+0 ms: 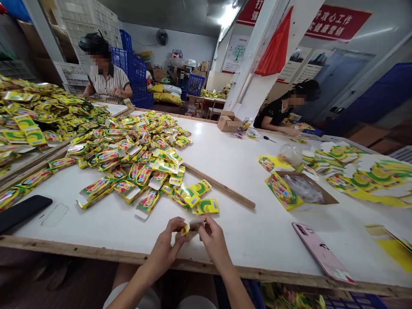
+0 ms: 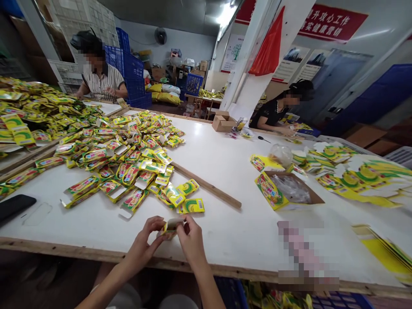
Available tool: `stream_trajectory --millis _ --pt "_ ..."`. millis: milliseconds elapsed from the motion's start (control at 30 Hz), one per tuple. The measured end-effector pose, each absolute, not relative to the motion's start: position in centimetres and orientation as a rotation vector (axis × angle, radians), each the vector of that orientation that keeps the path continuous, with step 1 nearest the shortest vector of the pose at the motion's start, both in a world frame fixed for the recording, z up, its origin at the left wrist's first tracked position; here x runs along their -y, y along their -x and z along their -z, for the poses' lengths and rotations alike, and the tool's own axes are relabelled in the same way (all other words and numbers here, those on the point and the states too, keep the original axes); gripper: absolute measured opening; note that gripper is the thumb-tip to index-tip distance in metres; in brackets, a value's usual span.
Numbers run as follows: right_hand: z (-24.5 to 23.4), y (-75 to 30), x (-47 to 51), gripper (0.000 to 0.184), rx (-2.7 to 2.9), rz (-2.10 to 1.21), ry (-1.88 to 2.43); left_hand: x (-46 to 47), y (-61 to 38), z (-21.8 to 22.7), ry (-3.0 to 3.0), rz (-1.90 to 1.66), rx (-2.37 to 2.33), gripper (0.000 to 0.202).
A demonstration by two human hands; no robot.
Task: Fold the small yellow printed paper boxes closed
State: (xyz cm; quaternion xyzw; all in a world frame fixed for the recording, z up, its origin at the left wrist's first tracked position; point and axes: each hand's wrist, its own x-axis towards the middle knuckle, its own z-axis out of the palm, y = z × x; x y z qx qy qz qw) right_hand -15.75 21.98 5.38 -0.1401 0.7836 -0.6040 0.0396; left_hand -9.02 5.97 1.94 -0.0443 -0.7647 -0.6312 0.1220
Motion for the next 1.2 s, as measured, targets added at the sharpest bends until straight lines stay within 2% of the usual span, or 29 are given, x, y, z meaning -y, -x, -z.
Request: stream_trajectory --millis 133,400,533,700,833,1200 --pt "-3.6 14.9 -21.3 0.025 -2.228 2.139 0.361 -5.6 9.0 -2.4 0.064 2.097 2.136 0.038" --pt "-2.9 14.4 -21.5 0.026 -2.318 1.931 0.475 -4.6 9.8 -2.8 0.035 2.092 2.292 0.029" --pt "-2.7 14.6 -20.3 0.022 -2.351 1.975 0.505 -4.4 10.3 -2.8 0.010 2.118 2.180 0.018" --pt "-2.5 14.2 -19.5 0.026 -2.294 2.086 0.457 -4.3 10.4 -2.9 0.018 2.325 1.940 0.029" --pt "-3.1 14.0 -19.7 0.016 -2.365 1.958 0.630 -4.3 10.3 -3.3 0.055 2.166 2.085 0.014" --pt "-4.5 14.1 -18.8 0.017 -2.460 1.924 0.418 -4.9 10.7 -4.1 -0.183 2.037 2.149 0.019"
